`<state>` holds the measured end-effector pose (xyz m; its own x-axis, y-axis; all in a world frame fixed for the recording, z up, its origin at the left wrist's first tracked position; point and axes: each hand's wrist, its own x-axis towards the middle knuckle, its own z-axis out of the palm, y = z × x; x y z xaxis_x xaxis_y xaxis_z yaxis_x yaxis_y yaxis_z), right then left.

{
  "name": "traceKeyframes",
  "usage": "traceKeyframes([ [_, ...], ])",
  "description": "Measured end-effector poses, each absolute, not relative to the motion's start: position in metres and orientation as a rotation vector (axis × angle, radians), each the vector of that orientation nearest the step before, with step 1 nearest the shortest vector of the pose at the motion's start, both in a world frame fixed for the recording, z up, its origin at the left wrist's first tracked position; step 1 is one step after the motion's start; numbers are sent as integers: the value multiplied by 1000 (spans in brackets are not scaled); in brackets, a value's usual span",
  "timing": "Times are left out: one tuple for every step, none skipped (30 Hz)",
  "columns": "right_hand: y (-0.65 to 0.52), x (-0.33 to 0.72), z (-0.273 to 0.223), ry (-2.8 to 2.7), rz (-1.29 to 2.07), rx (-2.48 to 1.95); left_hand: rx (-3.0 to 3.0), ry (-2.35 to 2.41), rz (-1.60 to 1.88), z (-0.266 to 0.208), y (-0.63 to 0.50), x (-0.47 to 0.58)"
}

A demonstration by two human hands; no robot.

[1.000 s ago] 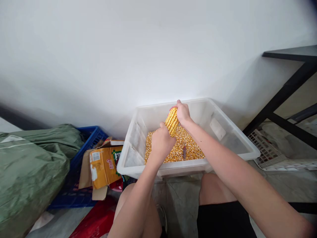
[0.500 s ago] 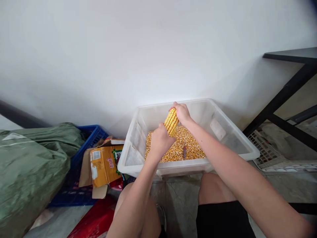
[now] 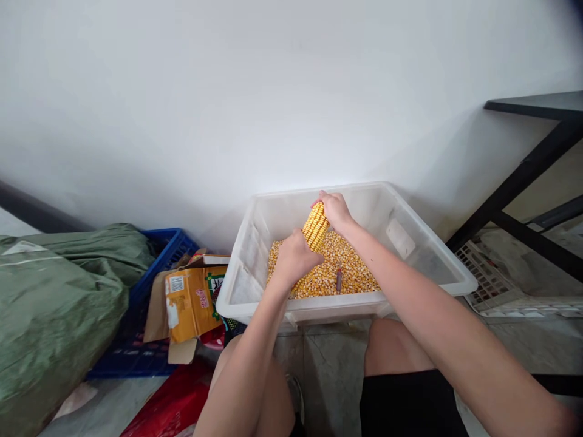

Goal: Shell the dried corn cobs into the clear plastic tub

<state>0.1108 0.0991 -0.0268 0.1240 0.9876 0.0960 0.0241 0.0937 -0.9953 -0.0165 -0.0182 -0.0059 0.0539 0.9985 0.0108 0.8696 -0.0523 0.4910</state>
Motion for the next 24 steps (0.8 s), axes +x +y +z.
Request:
traceKeyframes([
  [98, 110, -26, -1182, 1034, -1246, 1973, 1850, 504, -6, -17, -17],
  [97, 110, -25, -1191, 1036, -1293, 1962, 1822, 500, -6, -16, -18],
  [96, 109, -24, -1197, 1054, -1348, 1956, 1796, 489, -6, -15, -18],
  [95, 109, -22, -1201, 1097, -1396, 1953, 1787, 475, -7, -14, -19],
  [94, 110, -19, -1206, 1170, -1428, 1950, 1800, 459, -7, -14, -20],
  [94, 111, -17, -1210, 1269, -1439, 1942, 1830, 447, -8, -13, -21],
  [95, 114, -15, -1218, 1376, -1432, 1928, 1871, 449, -9, -12, -23],
  [97, 117, -15, -1232, 1463, -1418, 1907, 1915, 472, -9, -12, -24],
  [100, 122, -16, -1263, 1511, -1421, 1879, 1955, 518, -8, -11, -26],
  [103, 127, -20, -1317, 1508, -1463, 1846, 1985, 592, -7, -11, -28],
  [106, 133, -26, -1408, 1446, -1546, 1809, 2000, 686, -6, -11, -31],
  [108, 138, -34, -1540, 1339, -1676, 1764, 2004, 796, -4, -10, -34],
  [108, 143, -45, -1746, 1272, -1842, 1707, 1994, 908, -3, -9, -38],
  [106, 147, -57, -1969, 1299, -1982, 1644, 1965, 1014, -1, -8, -42],
  [102, 150, -70, -2039, 1384, -2056, 1578, 1918, 1109, -1, -7, -46],
  [97, 153, -84, -2074, 1463, -2111, 1513, 1859, 1190, 0, -5, -50],
  [91, 155, -97, -2096, 1542, -2179, 1455, 1799, 1254, -1, -3, -55],
  [84, 157, -109, -2109, 1606, -2240, 1403, 1746, 1307, -2, -2, -59],
  [78, 158, -120, -2111, 1676, -2283, 1357, 1703, 1351, -3, 0, -63],
  [74, 160, -129, -2108, 1739, -2318, 1318, 1670, 1390, -4, 1, -67],
  [70, 161, -135, -2126, 1774, -2327, 1287, 1642, 1421, -6, 2, -70],
  [69, 163, -140, -2140, 1807, -2309, 1264, 1617, 1450, -7, 2, -72],
  [69, 164, -143, -2153, 1823, -2291, 1248, 1590, 1477, -8, 2, -74],
  [69, 166, -144, -2161, 1832, -2268, 1236, 1562, 1505, -8, 2, -75],
])
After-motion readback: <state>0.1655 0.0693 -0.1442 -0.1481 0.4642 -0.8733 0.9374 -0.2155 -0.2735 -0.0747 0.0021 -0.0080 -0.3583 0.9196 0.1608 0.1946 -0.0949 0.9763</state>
